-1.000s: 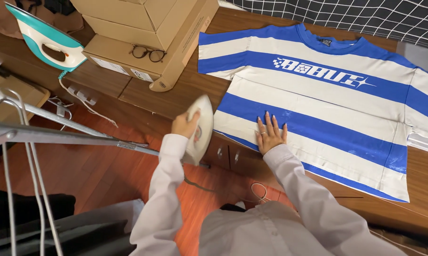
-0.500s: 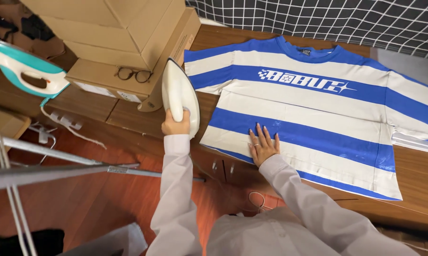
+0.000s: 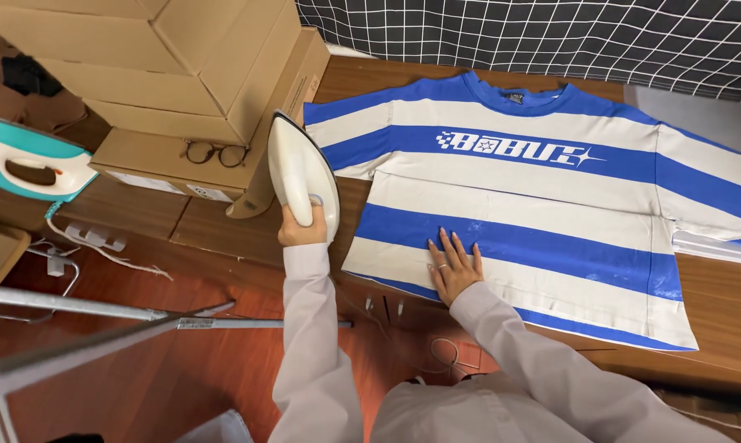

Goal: A person irons a blue and white striped t-shirt on a wooden desk and then folds it neatly.

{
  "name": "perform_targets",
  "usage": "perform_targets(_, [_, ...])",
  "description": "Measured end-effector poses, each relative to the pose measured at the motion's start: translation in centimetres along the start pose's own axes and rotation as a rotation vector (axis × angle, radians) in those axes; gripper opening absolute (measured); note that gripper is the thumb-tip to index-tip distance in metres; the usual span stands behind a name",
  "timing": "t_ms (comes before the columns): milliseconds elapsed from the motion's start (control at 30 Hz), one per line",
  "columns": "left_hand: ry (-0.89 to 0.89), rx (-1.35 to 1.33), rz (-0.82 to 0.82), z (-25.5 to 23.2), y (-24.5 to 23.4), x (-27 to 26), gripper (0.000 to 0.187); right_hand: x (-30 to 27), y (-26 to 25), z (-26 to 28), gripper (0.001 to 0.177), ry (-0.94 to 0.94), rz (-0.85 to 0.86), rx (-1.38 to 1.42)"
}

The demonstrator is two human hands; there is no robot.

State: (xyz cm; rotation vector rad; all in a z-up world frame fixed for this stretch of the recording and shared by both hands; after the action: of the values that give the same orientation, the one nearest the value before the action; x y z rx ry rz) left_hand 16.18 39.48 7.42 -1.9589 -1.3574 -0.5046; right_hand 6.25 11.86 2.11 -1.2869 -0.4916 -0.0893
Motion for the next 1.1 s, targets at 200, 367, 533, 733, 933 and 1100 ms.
perform_targets(200, [0.105, 0.001, -0.121, 5.4, 2.7, -0.5, 0.025, 0.0, 0.2, -0.1, 0.04, -0.052, -0.046, 0.051])
perform_targets(367, [0.149, 0.052, -0.108, 9.2, 1.7, -0.8, 0.031, 0.1, -0.3, 0.1, 0.038, -0.055, -0.07, 0.052])
perform_targets(533, [-0.04, 0.016, 0.201, 8.9, -0.5, -1.3, 0.041, -0.1, -0.4, -0.7, 0.032, 0.047, 0.008, 0.261])
perform_targets(733, [-0.086, -0.262, 0.148, 5.6, -1.4, -2.8, 0.049, 0.2, -2.2, -3.9, 0.025, 0.554, -0.096, 1.152])
perform_targets(933, [-0.582, -0.591, 0.006, 0.6, 2.3, -9.2, 0.047, -1.6, -6.9, -11.9, 0.019, 0.642, -0.447, 1.198])
perform_targets(1100, [-0.797, -0.81, 0.401, -5.4, 10.9, -12.4, 0.023, -1.8, -10.4, -19.9, 0.02, 0.777, -0.488, 1.169])
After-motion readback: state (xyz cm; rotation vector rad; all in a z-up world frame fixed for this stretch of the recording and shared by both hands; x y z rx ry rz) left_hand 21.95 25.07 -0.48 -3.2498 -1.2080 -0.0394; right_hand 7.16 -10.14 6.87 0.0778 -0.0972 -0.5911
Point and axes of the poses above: each hand's wrist, its own x-axis towards the middle knuckle, its own y-axis out of the palm, z = x × y, the point moved 2 cm from there along x, towards the middle knuckle, and after that the axes turned 6 degrees about x, right-handed, at the moved point
